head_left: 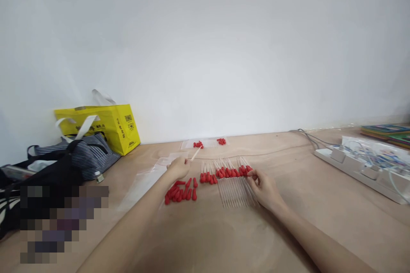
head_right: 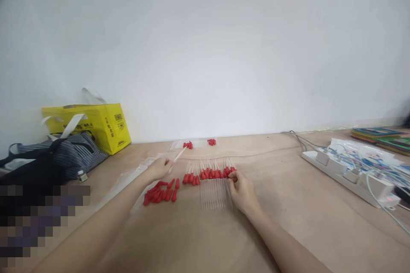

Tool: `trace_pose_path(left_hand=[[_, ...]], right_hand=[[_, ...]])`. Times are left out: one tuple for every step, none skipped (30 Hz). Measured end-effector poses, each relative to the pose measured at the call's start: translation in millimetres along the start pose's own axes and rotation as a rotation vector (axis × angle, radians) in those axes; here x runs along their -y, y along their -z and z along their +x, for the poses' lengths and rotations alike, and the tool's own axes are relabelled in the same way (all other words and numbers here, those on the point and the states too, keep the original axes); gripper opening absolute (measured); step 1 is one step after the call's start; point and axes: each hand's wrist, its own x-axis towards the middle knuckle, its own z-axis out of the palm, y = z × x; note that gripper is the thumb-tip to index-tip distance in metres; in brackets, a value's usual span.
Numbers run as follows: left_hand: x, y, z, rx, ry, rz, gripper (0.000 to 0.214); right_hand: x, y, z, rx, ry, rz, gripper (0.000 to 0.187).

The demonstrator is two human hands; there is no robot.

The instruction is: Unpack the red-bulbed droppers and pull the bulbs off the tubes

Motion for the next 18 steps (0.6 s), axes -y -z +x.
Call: trace_pose_path(left_hand=[[0.5, 1.3, -11.3, 0.001, -0.051, 0.002, 0.018], [1.2, -0.1, -23.9, -0.003, -0.105, 0.005, 0.018], [2.5, -4.1, -37.0, -0.004, -0.160, 0.005, 0.016], [4.2, -10.5, -50.1, -0.002, -0.215, 0.003, 0.015], [6.4, -18.8, -62.6, -0.009, -0.285, 0.000, 0.013], [8.8, -28.1, -73.8, -0.059, -0.431, 0.000, 0.013], [11.2, -37.5, -83.5, -0.108, -0.556, -0.006, 0.012], [13.3, -46.3, -91.5, -0.149, -0.651, -0.017, 0.012], [14.8, -53.9, -97.7, -0.192, -0.717, -0.034, 0.013], [15.7, -59.7, -102.2, -0.227, -0.765, -0.050, 0.013], [16.1, -63.8, -105.3, -0.255, -0.794, -0.067, 0.014], [16.0, -66.2, -107.1, -0.277, -0.810, -0.084, 0.015], [15.7, -67.3, -107.9, -0.289, -0.819, -0.098, 0.015], [15.5, -67.5, -108.0, -0.297, -0.824, -0.110, 0.015], [15.5, -67.1, -107.6, -0.308, -0.830, -0.118, 0.013], [15.9, -66.5, -107.0, -0.321, -0.837, -0.120, 0.012], [16.6, -65.9, -106.3, -0.341, -0.842, -0.117, 0.012], [17.6, -65.4, -105.8, -0.366, -0.846, -0.110, 0.012]], right_hand=[[4.9, 1.1, -1.3, -0.031, 0.061, 0.001, 0.016], [10.8, 1.9, -3.4, -0.058, 0.133, -0.005, 0.018], [17.8, 2.2, -6.4, -0.076, 0.213, -0.023, 0.019], [25.6, 2.0, -10.2, -0.081, 0.295, -0.051, 0.021], [33.6, 0.8, -14.7, -0.074, 0.377, -0.087, 0.023], [41.6, -1.3, -19.7, -0.054, 0.456, -0.126, 0.027], [48.8, -4.4, -24.8, -0.023, 0.530, -0.160, 0.030], [54.9, -8.5, -29.7, 0.002, 0.593, -0.183, 0.032], [59.5, -13.2, -34.0, 0.018, 0.650, -0.193, 0.032], [62.4, -18.1, -37.6, 0.025, 0.696, -0.193, 0.031], [63.7, -23.0, -40.3, 0.029, 0.730, -0.189, 0.027], [63.6, -27.3, -42.2, 0.031, 0.755, -0.184, 0.024], [62.6, -30.7, -43.2, 0.035, 0.769, -0.180, 0.022], [61.0, -33.1, -43.7, 0.042, 0.772, -0.180, 0.021], [59.3, -34.6, -43.8, 0.047, 0.766, -0.181, 0.022], [57.7, -35.1, -43.6, 0.055, 0.761, -0.182, 0.022], [56.4, -34.9, -43.4, 0.063, 0.757, -0.183, 0.022], [55.7, -34.2, -43.2, 0.071, 0.753, -0.183, 0.021]])
